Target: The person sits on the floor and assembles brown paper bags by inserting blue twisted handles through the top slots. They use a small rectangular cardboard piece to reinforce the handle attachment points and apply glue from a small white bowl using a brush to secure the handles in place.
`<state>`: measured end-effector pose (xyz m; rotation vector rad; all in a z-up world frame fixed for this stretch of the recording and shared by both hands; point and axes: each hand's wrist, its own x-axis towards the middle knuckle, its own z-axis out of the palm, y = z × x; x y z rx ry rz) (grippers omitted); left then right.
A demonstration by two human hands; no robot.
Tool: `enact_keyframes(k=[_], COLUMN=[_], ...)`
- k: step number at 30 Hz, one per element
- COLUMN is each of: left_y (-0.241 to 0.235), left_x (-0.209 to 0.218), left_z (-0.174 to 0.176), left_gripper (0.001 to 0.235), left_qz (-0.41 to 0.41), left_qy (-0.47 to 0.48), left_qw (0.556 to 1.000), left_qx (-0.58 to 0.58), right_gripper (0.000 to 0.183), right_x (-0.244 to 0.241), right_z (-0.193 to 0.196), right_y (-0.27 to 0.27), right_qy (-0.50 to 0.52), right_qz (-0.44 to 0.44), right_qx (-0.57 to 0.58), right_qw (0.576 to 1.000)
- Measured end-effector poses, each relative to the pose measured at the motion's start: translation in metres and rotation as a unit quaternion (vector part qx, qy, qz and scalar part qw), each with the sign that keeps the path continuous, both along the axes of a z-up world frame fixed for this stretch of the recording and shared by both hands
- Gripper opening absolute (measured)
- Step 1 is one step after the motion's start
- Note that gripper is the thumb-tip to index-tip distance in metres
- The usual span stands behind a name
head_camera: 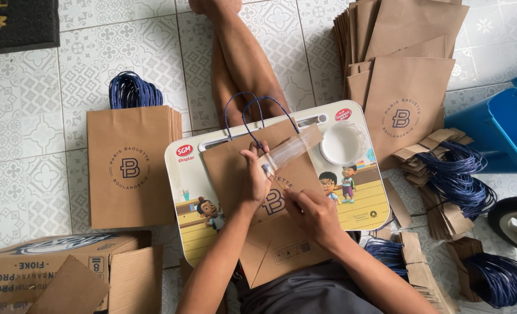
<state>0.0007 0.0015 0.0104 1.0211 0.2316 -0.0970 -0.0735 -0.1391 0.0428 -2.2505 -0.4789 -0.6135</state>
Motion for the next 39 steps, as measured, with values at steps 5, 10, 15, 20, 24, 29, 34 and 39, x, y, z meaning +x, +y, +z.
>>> enact_keyframes(k=[5, 10, 15, 20, 24, 29, 34, 39], left_y=[0.0, -0.009, -0.009, -0.008, 0.0, -0.005, -0.007, -0.001], left_x=[-0.002, -0.008, -0.005, -0.006, -0.003, -0.009, -0.009, -0.004], left_z=[-0.009, 0.05, 0.053, 0.047, -0.004, 0.051, 0.054, -0.004], left_gripper=[0.069, 0.073, 0.077, 0.082, 0.082, 0.074, 0.072, 0.075], left_qz=[-0.014, 0.0, 0.004, -0.004, -0.016, 0.006, 0.019, 0.014], left_qy=[-0.006, -0.018, -0.076, -0.07, -0.059, -0.06, -0.044, -0.029], left_qw=[1.0, 0.999, 0.997, 0.997, 0.998, 0.998, 0.997, 0.998], left_qx=[0.02, 0.035, 0.03, 0.029, 0.021, -0.03, -0.065, -0.056], right_gripper=[0.006, 0.004, 0.006, 0.007, 0.005, 0.006, 0.01, 0.007], right_x=[0.012, 0.001, 0.006, 0.008, 0.023, 0.038, 0.011, 0.013], right_z=[0.003, 0.005, 0.01, 0.0, 0.003, 0.011, -0.001, -0.01], right_y=[-0.007, 0.007, 0.005, -0.005, -0.035, -0.06, -0.027, -0.031], right_qy=[0.007, 0.04, 0.043, 0.015, -0.042, -0.084, -0.053, -0.046], right_qz=[-0.015, 0.008, 0.013, 0.002, -0.029, -0.059, -0.02, -0.016], right_qx=[0.034, 0.068, 0.076, 0.01, -0.045, -0.081, -0.048, -0.057], right_qw=[0.999, 0.997, 0.996, 1.0, 0.998, 0.991, 0.997, 0.997])
